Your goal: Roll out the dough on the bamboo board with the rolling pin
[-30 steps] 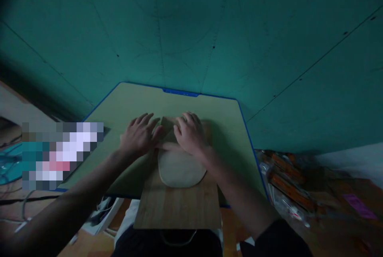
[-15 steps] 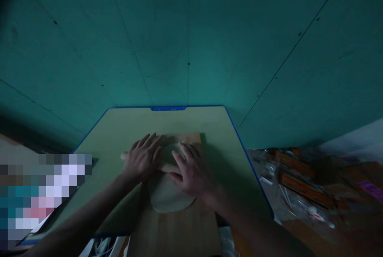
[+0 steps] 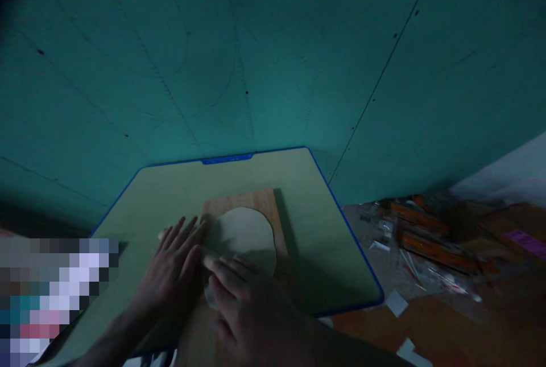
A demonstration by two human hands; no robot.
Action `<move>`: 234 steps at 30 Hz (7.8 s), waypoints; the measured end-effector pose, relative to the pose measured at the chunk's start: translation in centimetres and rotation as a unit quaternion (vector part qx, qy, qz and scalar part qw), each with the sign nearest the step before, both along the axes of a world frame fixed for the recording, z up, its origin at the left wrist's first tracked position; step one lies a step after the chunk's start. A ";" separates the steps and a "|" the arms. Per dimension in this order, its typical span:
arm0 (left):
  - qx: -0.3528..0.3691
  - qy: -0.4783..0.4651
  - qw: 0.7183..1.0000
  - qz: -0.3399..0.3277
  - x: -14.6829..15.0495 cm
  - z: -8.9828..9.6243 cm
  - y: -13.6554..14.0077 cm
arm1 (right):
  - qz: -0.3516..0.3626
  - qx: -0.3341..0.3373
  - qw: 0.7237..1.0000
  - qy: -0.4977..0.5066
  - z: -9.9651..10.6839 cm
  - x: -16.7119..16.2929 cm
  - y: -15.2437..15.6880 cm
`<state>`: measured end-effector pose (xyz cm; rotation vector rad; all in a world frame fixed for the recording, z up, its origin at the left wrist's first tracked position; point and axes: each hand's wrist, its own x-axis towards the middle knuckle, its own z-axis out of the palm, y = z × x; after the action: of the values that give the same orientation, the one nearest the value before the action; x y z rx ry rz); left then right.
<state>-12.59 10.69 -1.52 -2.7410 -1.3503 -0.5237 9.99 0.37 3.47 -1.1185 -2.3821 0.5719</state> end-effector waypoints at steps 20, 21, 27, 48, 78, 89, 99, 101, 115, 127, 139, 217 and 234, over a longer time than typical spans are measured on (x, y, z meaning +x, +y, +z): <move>-0.045 -0.002 0.996 -0.073 7.3 1.8 4.9 | -0.021 -0.025 0.999 -0.014 -1.1 3.1 -1.2; -0.034 -0.004 0.997 -0.062 5.6 1.4 4.0 | 0.011 -0.023 1.000 -0.004 -1.0 2.7 -1.1; -0.062 0.022 0.998 -0.020 5.4 1.5 3.6 | 0.015 -0.044 0.999 0.022 -0.8 2.2 -0.8; -0.049 -0.084 0.982 -0.165 6.7 3.2 0.8 | 0.000 0.003 1.000 0.013 3.7 2.8 11.9; -0.065 -0.069 0.989 -0.117 7.6 1.8 -7.7 | -0.115 -0.043 0.972 -0.198 -0.6 -1.6 17.2; -0.056 -0.115 0.985 -0.115 12.0 -0.6 -9.2 | -0.187 -0.035 0.958 -0.216 0.1 8.1 12.8; -0.032 -0.043 0.998 -0.030 8.1 -0.8 -8.3 | -0.142 0.010 0.977 -0.162 -1.6 0.2 19.5; -0.030 -0.034 0.998 -0.031 8.5 0.1 -8.5 | -0.151 0.018 0.976 -0.155 -1.8 1.4 18.6; -0.073 -0.004 0.989 -0.132 8.8 2.8 -11.3 | -0.227 0.096 0.955 -0.166 -3.7 11.6 -3.1; 0.012 0.048 0.995 -0.088 7.1 3.4 0.4 | -0.276 0.034 0.943 -0.182 -2.4 10.0 8.6; 0.069 0.055 0.984 -0.152 4.3 2.4 -8.7 | -0.228 0.065 0.956 -0.173 -2.2 7.8 -6.1; -0.051 0.083 0.973 -0.209 13.3 3.8 -10.5 | -0.233 0.050 0.950 0.203 1.5 7.6 -2.4; -0.100 -0.042 0.990 -0.087 1.6 3.6 -18.5 | 0.049 0.079 0.989 -0.112 -1.4 1.5 3.8</move>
<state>-10.94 -7.84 2.12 -3.0523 -1.2498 -0.5454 11.51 4.18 2.12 -1.0482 -2.6345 0.2956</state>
